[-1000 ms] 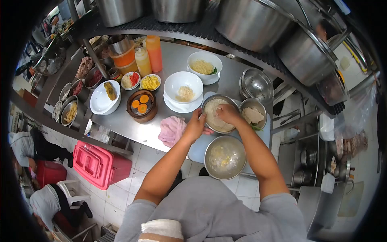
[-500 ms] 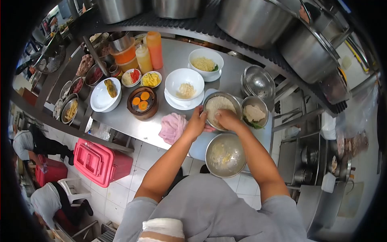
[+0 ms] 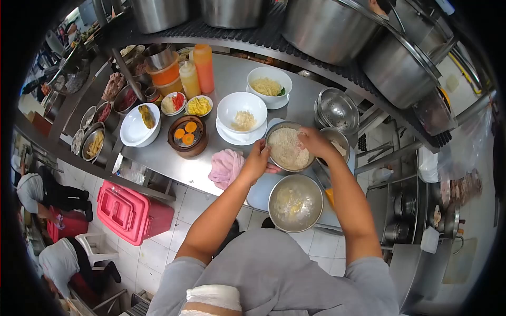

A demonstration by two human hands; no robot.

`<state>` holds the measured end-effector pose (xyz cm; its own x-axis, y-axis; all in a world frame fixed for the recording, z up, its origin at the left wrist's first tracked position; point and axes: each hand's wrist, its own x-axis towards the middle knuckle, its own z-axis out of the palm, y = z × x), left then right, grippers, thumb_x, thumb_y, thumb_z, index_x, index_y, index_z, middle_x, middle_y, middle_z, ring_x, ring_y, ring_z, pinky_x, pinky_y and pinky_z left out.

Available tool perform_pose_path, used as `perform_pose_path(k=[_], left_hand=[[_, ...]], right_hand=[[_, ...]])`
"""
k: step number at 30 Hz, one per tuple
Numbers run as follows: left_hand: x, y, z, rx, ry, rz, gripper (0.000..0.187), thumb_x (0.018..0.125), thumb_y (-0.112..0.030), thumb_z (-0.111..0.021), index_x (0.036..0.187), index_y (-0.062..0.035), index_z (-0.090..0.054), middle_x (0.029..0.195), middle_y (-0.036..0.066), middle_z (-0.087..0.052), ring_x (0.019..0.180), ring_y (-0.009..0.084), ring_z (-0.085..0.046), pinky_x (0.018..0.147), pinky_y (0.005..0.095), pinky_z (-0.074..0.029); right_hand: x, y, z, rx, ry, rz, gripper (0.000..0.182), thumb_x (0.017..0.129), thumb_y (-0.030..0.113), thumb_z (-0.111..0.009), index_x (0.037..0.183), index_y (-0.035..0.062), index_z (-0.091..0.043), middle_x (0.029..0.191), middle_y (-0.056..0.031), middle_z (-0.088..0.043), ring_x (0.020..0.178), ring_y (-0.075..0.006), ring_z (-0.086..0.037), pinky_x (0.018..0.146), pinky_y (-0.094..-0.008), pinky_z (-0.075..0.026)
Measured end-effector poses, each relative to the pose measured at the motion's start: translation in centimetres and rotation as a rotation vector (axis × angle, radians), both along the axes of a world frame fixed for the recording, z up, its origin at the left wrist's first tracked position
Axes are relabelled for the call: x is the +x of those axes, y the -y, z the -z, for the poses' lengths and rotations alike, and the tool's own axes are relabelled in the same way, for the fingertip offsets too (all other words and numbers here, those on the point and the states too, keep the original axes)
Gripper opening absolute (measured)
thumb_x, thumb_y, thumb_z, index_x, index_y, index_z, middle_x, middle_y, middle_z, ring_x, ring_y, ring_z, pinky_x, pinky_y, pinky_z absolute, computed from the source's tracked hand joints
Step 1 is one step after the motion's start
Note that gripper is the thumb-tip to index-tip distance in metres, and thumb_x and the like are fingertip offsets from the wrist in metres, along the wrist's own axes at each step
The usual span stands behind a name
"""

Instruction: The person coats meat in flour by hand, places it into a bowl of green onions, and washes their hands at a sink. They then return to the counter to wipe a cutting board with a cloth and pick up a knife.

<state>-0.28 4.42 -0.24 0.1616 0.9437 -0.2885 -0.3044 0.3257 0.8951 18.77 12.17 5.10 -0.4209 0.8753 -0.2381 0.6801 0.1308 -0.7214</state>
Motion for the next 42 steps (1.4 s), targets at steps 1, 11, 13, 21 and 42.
perform_pose_path(k=[1, 11, 13, 21, 42], left_hand=[[0.0, -0.1, -0.2, -0.003, 0.012, 0.003, 0.044, 0.094, -0.022, -0.038, 0.130, -0.0026, -0.023, 0.115, 0.019, -0.046, 0.063, 0.0253, -0.065, 0.053, 0.0289, -0.055], [0.1, -0.4, 0.4, -0.015, 0.029, 0.023, 0.049, 0.094, -0.022, -0.037, 0.134, -0.0023, -0.017, 0.128, 0.019, -0.038, 0.061, 0.0231, -0.065, 0.049, 0.0264, -0.053], [0.1, -0.3, 0.4, -0.007, 0.039, 0.025, 0.049, 0.094, -0.022, -0.037, 0.134, -0.0022, -0.017, 0.130, 0.020, -0.037, 0.061, 0.0231, -0.065, 0.049, 0.0262, -0.053], [-0.1, -0.4, 0.6, -0.011, 0.027, 0.027, 0.049, 0.094, -0.021, -0.036, 0.134, -0.0011, -0.016, 0.130, 0.021, -0.036, 0.062, 0.0231, -0.065, 0.049, 0.0266, -0.053], [-0.5, 0.0, -1.0, -0.015, -0.119, 0.051, 0.050, 0.094, -0.031, -0.041, 0.134, -0.0060, -0.023, 0.122, 0.013, -0.045, 0.065, 0.0201, -0.065, 0.054, 0.0254, -0.051]], right_hand=[[-0.1, 0.6, -1.4, 0.120, 0.068, 0.079, 0.026, 0.081, 0.021, -0.048, 0.084, -0.0021, -0.058, 0.077, -0.0216, -0.062, 0.075, -0.0340, -0.061, 0.073, -0.0410, -0.047], [-1.1, 1.2, 3.1, 0.381, 0.378, 0.108, 0.026, 0.073, 0.018, -0.059, 0.091, -0.0010, -0.056, 0.098, -0.0202, -0.060, 0.097, -0.0347, -0.056, 0.084, -0.0430, -0.044], [-1.2, 0.7, 2.5, 0.329, 0.334, 0.112, 0.030, 0.071, 0.020, -0.061, 0.092, -0.0018, -0.056, 0.097, -0.0200, -0.060, 0.097, -0.0341, -0.057, 0.085, -0.0427, -0.044], [-1.1, 2.0, -2.3, 0.266, 0.424, -0.060, 0.034, 0.066, 0.023, -0.065, 0.097, 0.0097, -0.058, 0.092, -0.0164, -0.062, 0.091, -0.0317, -0.060, 0.077, -0.0398, -0.047], [12.4, -1.9, -1.7, 0.102, -0.212, 0.552, 0.029, 0.071, 0.019, -0.065, 0.092, -0.0009, -0.058, 0.073, -0.0050, -0.056, 0.059, -0.0114, -0.052, 0.054, -0.0263, -0.044]])
